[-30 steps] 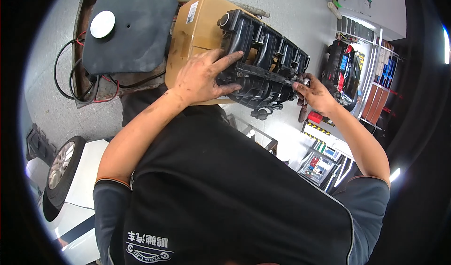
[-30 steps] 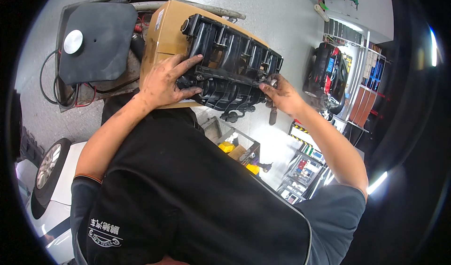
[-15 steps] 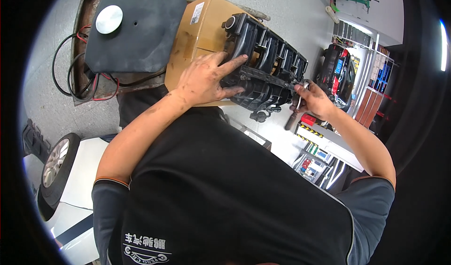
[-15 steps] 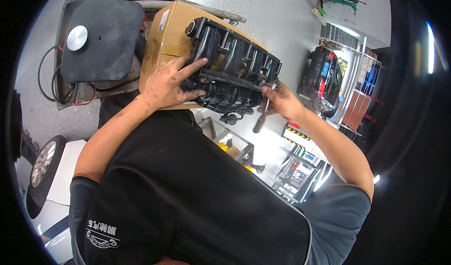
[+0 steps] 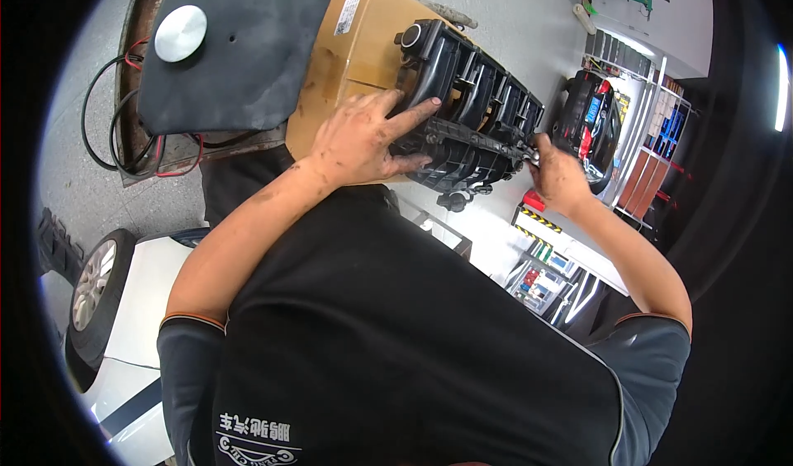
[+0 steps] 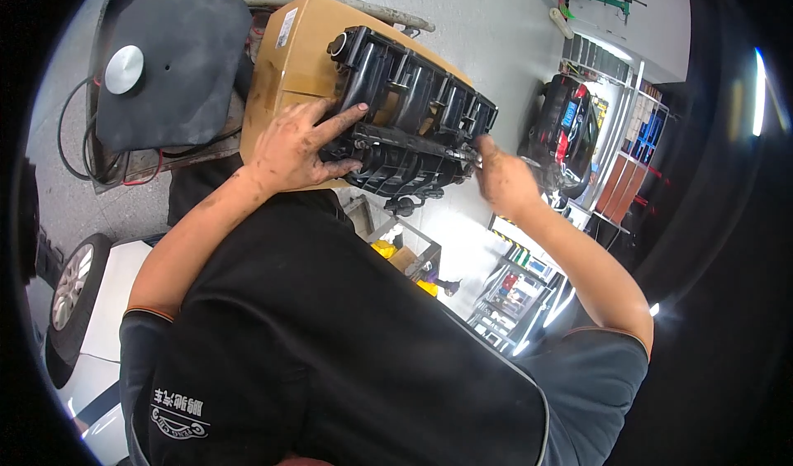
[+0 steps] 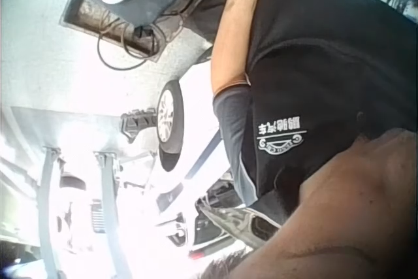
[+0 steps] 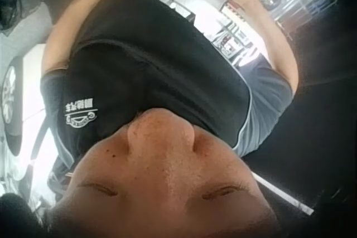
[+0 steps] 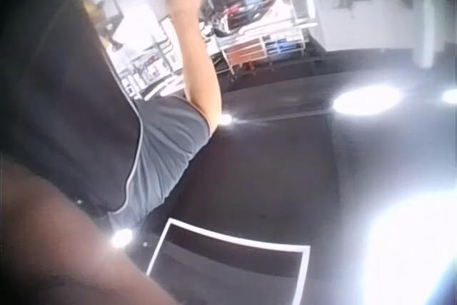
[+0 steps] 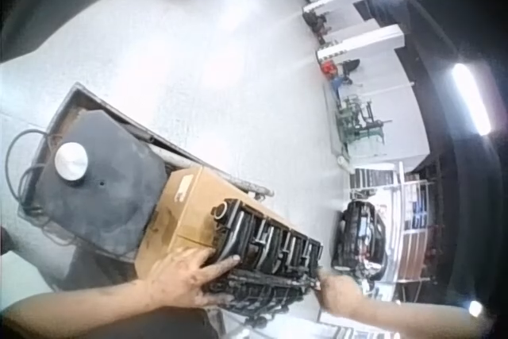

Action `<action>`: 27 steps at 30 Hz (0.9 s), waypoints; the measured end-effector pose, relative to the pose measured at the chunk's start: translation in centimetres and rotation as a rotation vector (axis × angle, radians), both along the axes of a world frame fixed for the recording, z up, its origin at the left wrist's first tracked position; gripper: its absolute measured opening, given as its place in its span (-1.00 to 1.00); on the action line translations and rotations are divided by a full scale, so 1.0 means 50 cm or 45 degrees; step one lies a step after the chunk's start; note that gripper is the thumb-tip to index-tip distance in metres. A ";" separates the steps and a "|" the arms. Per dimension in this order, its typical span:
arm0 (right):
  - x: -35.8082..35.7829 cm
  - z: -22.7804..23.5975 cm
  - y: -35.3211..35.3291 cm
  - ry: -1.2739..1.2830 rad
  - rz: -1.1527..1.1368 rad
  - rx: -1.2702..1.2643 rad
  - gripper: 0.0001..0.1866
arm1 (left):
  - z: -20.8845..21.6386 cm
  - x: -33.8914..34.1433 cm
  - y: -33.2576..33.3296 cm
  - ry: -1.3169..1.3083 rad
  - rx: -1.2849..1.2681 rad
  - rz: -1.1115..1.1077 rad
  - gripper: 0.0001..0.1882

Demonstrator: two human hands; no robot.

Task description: Disassembling and inspecting components of a car's intake manifold on a workbench.

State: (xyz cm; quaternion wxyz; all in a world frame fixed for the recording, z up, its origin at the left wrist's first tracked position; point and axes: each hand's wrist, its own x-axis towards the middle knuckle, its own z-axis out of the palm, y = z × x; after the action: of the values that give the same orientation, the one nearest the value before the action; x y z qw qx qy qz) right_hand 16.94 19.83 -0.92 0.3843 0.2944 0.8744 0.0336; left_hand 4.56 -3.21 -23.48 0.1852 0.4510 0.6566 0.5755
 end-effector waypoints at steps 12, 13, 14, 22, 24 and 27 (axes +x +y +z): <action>-0.008 0.005 0.005 -0.187 0.096 0.152 -0.65 | -0.004 0.001 0.000 -0.018 0.000 0.014 -0.21; -0.020 0.004 0.016 -0.177 0.390 0.119 -0.62 | -0.004 0.002 0.002 -0.027 0.006 0.026 -0.21; -0.032 0.003 0.018 -0.166 0.684 0.082 -0.58 | -0.001 0.002 0.002 -0.032 0.008 0.031 -0.21; -0.028 0.002 0.002 0.109 -1.231 -0.276 -0.55 | 0.004 0.000 0.002 -0.053 -0.036 -0.038 -0.20; -0.004 0.007 0.040 -0.099 -0.409 -0.060 -0.61 | -0.002 0.002 0.004 -0.021 -0.010 0.017 -0.25; -0.033 0.009 0.072 -0.163 0.987 -0.142 -0.69 | -0.006 0.005 0.003 0.010 0.027 0.087 -0.29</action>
State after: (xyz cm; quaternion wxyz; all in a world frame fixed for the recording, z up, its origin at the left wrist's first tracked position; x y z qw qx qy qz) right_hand 15.28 23.45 -0.49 0.4124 -0.0814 0.8954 0.1469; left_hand 4.83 -3.05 -23.80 0.1580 0.4325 0.6662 0.5867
